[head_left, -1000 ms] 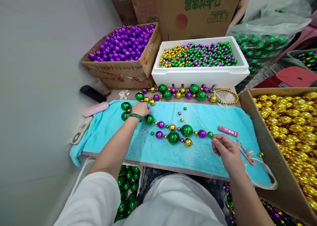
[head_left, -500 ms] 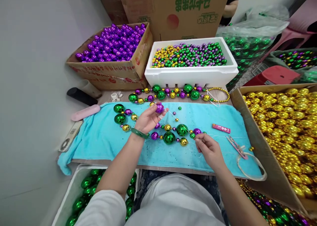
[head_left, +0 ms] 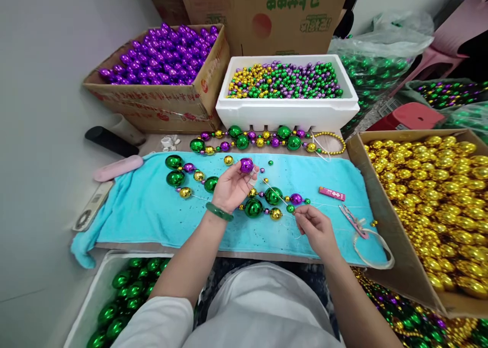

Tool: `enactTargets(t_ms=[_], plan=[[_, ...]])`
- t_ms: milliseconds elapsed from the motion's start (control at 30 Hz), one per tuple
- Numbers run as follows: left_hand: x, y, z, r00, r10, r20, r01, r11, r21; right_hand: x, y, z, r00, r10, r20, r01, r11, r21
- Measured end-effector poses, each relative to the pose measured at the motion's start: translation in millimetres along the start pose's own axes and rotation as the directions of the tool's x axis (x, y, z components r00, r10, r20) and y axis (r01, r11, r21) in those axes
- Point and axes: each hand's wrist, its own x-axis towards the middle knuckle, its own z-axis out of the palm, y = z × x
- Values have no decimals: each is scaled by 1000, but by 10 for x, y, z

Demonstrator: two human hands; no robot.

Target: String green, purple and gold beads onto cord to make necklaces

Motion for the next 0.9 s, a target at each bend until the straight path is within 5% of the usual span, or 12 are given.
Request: enactTargets(t_ms=[400,700,900], plan=[[-12,-36,-19,1000,8,28,-9,1000,21,10,-26,-6,1000,-24,-5,23,999,-35],[-64,-206,-67,965,139,221,-193,949,247,39,-3,14,999,-47,-11,46,998,-48],[-69,-250,-69,955,153,254,-232,918,320,68,13,-48,997,-60,-47,56,995,-79]])
